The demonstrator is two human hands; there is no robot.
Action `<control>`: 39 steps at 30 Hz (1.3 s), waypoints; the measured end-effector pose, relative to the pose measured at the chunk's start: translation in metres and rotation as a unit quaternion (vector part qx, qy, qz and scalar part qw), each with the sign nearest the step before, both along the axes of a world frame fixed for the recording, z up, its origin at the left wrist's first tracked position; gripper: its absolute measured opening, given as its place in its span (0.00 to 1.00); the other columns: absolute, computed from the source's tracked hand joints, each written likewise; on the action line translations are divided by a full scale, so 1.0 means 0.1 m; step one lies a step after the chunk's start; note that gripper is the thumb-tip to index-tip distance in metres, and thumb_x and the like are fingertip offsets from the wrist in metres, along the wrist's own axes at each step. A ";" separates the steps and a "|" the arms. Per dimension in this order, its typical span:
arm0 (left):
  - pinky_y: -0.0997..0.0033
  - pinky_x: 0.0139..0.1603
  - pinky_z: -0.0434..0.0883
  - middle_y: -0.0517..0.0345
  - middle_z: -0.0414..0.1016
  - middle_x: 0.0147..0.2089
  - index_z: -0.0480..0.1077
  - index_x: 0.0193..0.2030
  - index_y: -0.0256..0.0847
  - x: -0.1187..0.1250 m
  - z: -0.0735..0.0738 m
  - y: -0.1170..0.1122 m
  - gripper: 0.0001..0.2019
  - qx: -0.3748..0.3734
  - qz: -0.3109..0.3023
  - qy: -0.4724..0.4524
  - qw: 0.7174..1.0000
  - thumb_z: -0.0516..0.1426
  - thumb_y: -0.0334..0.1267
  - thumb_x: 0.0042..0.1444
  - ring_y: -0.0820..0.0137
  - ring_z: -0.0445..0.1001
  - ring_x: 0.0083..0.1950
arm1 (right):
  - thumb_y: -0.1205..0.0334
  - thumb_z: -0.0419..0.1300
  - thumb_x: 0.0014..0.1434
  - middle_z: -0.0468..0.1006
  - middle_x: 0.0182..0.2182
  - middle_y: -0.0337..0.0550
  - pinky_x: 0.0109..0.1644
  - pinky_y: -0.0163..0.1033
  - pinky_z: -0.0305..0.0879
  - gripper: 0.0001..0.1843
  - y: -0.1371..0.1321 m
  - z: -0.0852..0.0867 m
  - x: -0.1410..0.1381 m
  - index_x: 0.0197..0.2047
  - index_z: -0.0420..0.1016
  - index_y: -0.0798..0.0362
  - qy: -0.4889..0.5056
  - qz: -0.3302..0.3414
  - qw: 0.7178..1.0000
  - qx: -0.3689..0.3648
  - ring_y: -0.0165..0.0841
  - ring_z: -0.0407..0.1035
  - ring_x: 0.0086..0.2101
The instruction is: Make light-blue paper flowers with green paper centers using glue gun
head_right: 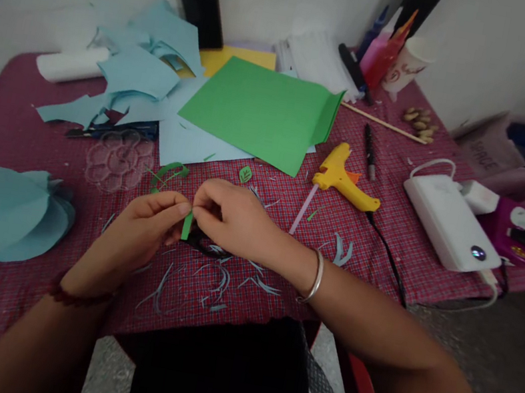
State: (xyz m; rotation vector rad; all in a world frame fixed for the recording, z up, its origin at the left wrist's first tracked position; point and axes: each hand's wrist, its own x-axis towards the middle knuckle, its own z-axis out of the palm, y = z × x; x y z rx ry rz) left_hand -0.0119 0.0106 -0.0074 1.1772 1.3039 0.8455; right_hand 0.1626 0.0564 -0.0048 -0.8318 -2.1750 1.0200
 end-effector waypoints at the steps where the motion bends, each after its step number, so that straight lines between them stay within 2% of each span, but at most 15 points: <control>1: 0.77 0.20 0.54 0.66 0.61 0.19 0.65 0.25 0.40 0.00 0.01 0.00 0.14 0.013 -0.003 0.019 1.000 0.54 0.41 0.61 0.78 0.57 0.20 | 0.68 0.55 0.58 0.68 0.26 0.35 0.32 0.34 0.56 0.05 0.01 0.00 0.00 0.30 0.65 0.53 0.010 -0.006 0.999 -0.034 0.27 0.61 0.27; 6: 0.75 0.25 0.57 0.65 0.62 0.22 0.66 0.26 0.40 0.01 0.08 -0.01 0.12 0.126 -0.030 0.124 0.984 0.53 0.37 0.61 0.76 0.60 0.24 | 0.65 0.55 0.56 0.65 0.23 0.33 0.29 0.34 0.56 0.05 0.04 -0.02 -0.02 0.28 0.65 0.53 0.049 0.005 0.988 -0.149 0.26 0.59 0.25; 9: 0.74 0.26 0.58 0.64 0.62 0.22 0.66 0.26 0.40 0.02 0.11 -0.02 0.11 0.161 -0.031 0.153 0.975 0.53 0.37 0.60 0.76 0.60 0.25 | 0.65 0.55 0.54 0.65 0.23 0.33 0.29 0.34 0.56 0.05 0.03 -0.04 -0.03 0.28 0.63 0.52 0.050 0.003 0.986 -0.162 0.26 0.59 0.25; 11: 0.74 0.26 0.58 0.64 0.63 0.22 0.66 0.26 0.40 0.02 0.10 -0.02 0.12 0.143 -0.024 0.143 0.979 0.53 0.38 0.60 0.76 0.61 0.24 | 0.67 0.54 0.53 0.65 0.23 0.33 0.29 0.34 0.55 0.05 0.02 -0.04 -0.04 0.27 0.62 0.52 0.035 -0.013 0.993 -0.109 0.26 0.59 0.25; 13: 0.75 0.23 0.57 0.65 0.63 0.21 0.66 0.25 0.40 0.02 0.07 -0.02 0.12 0.092 -0.016 0.096 0.991 0.54 0.40 0.60 0.76 0.60 0.22 | 0.69 0.53 0.53 0.65 0.25 0.35 0.31 0.34 0.55 0.05 0.00 -0.04 -0.04 0.27 0.61 0.52 0.010 -0.020 1.000 -0.021 0.27 0.59 0.26; 17: 0.77 0.20 0.57 0.65 0.62 0.19 0.65 0.24 0.40 0.02 0.01 0.00 0.14 0.002 -0.005 -0.019 1.000 0.54 0.42 0.60 0.78 0.58 0.19 | 0.71 0.51 0.57 0.66 0.28 0.40 0.37 0.39 0.55 0.07 -0.03 -0.01 -0.04 0.29 0.62 0.52 -0.066 -0.008 0.985 0.160 0.31 0.59 0.30; 19: 0.77 0.20 0.56 0.66 0.62 0.19 0.65 0.24 0.40 0.03 0.00 0.01 0.14 -0.012 0.004 -0.045 0.999 0.55 0.42 0.59 0.79 0.58 0.19 | 0.71 0.50 0.60 0.67 0.29 0.41 0.39 0.41 0.54 0.08 -0.03 0.00 -0.03 0.30 0.62 0.52 -0.094 -0.003 0.974 0.206 0.33 0.60 0.32; 20: 0.77 0.20 0.56 0.66 0.62 0.19 0.65 0.25 0.40 0.03 0.00 0.01 0.13 -0.013 0.008 -0.047 0.999 0.56 0.42 0.59 0.79 0.58 0.19 | 0.70 0.50 0.61 0.68 0.29 0.42 0.39 0.41 0.54 0.08 -0.03 0.00 -0.03 0.30 0.63 0.52 -0.095 0.001 0.974 0.205 0.33 0.60 0.33; 22: 0.77 0.20 0.56 0.66 0.62 0.20 0.66 0.26 0.40 0.02 0.02 0.01 0.12 -0.006 0.013 -0.027 1.000 0.56 0.42 0.59 0.78 0.58 0.20 | 0.69 0.52 0.61 0.68 0.30 0.41 0.39 0.40 0.55 0.06 -0.02 0.00 -0.02 0.31 0.63 0.52 -0.071 0.007 0.985 0.157 0.32 0.61 0.32; 25: 0.76 0.22 0.57 0.65 0.63 0.21 0.67 0.27 0.40 0.00 0.06 0.00 0.12 0.045 0.004 0.055 0.997 0.54 0.41 0.60 0.77 0.60 0.22 | 0.68 0.55 0.58 0.68 0.28 0.37 0.35 0.36 0.56 0.04 -0.01 -0.02 -0.01 0.31 0.64 0.53 -0.020 0.002 0.999 0.037 0.29 0.61 0.29; 29: 0.74 0.26 0.58 0.64 0.63 0.22 0.67 0.26 0.40 0.00 0.11 -0.03 0.11 0.150 -0.020 0.168 0.974 0.54 0.37 0.59 0.75 0.61 0.25 | 0.67 0.56 0.55 0.66 0.24 0.33 0.29 0.33 0.55 0.04 0.01 -0.04 -0.03 0.29 0.64 0.53 0.030 0.000 0.994 -0.105 0.26 0.59 0.25; 32: 0.73 0.27 0.58 0.64 0.63 0.22 0.67 0.26 0.40 0.01 0.13 -0.03 0.10 0.174 -0.026 0.190 0.966 0.53 0.35 0.59 0.75 0.61 0.25 | 0.67 0.55 0.54 0.65 0.23 0.33 0.28 0.33 0.55 0.04 0.01 -0.04 -0.04 0.28 0.64 0.53 0.059 0.011 0.985 -0.160 0.26 0.59 0.24; 35: 0.75 0.25 0.58 0.65 0.63 0.21 0.66 0.25 0.40 0.01 0.11 -0.03 0.12 0.123 -0.025 0.133 0.983 0.53 0.37 0.60 0.76 0.61 0.23 | 0.69 0.55 0.52 0.65 0.23 0.33 0.28 0.33 0.54 0.05 -0.01 -0.03 -0.04 0.26 0.63 0.52 0.055 -0.002 0.993 -0.103 0.26 0.59 0.24; 39: 0.77 0.20 0.57 0.65 0.63 0.19 0.64 0.24 0.40 0.00 0.07 -0.01 0.15 0.011 -0.023 0.026 0.999 0.54 0.42 0.61 0.78 0.59 0.19 | 0.73 0.53 0.53 0.65 0.26 0.36 0.33 0.36 0.54 0.07 -0.03 -0.01 -0.03 0.27 0.62 0.52 -0.004 -0.005 0.997 0.074 0.28 0.60 0.28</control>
